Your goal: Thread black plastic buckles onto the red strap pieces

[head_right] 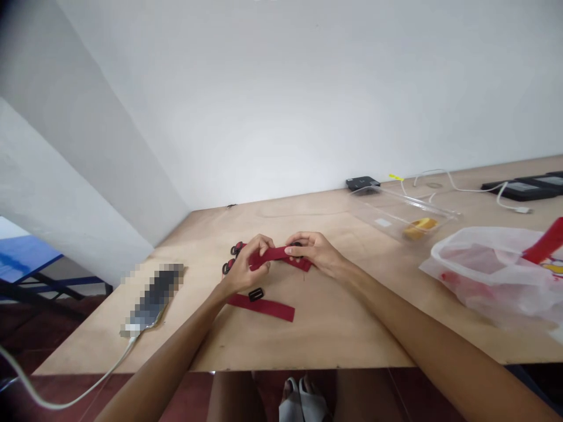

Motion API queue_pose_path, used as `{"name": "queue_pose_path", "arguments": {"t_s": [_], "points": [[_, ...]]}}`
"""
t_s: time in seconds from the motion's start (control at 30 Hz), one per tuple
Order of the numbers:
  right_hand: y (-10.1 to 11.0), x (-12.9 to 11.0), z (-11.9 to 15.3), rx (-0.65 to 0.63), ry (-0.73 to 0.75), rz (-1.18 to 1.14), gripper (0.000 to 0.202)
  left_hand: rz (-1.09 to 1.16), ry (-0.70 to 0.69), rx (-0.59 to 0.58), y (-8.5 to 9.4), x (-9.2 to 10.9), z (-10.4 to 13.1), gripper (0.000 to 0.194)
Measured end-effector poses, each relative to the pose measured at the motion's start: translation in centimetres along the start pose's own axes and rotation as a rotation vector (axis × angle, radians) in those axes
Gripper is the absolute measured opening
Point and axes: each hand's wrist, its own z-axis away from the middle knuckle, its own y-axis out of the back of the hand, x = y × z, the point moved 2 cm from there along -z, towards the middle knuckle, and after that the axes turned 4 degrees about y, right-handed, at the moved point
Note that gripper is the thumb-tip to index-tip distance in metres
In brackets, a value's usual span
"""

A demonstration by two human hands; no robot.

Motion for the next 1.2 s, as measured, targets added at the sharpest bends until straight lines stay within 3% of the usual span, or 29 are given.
{"name": "queue_pose_path", "arguments": {"t_s": [0.1,0.23,0.33,0.43,0.5,0.67,0.77,0.97,1.2], "points": [[0.4,-0.2,0.0,0.073,0.026,0.021,0.043,-0.066,0.000,0.032,-0.1,-0.2,0.0,0.016],[-1.0,0.7,0.3,0.044,0.031,0.070,0.046,-0.175,-0.074,-0.016,-1.3,-1.1,0.2,0.043],[-1.8,1.3,0.3,-0.020,0.029,0.143,0.044,-0.226,-0.117,-0.039,-1.6,-1.8,0.3,0.035],[-1.1,0.8,0.1,-0.054,0.029,0.272,0.043,-0.262,-0.130,-0.058,-1.2,-1.8,0.3,0.030],[0.3,-0.2,-0.1,0.022,0.053,0.301,0.041,-0.278,-0.107,-0.039,-0.7,-1.4,0.1,0.028],[3.4,-1.8,-0.5,0.356,0.118,0.152,0.040,-0.293,-0.026,-0.029,0.3,-0.8,0.3,0.028],[3.8,-1.5,-0.8,0.390,0.122,0.131,0.040,-0.301,0.051,-0.071,0.2,-1.2,0.4,0.025],[4.5,-1.0,-0.8,0.537,0.146,0.165,0.028,-0.380,0.228,0.072,0.7,-2.6,0.4,0.021],[5.9,-0.3,-0.9,0.691,0.125,0.254,0.019,-0.329,0.258,0.073,0.7,-2.8,0.4,0.023]]}}
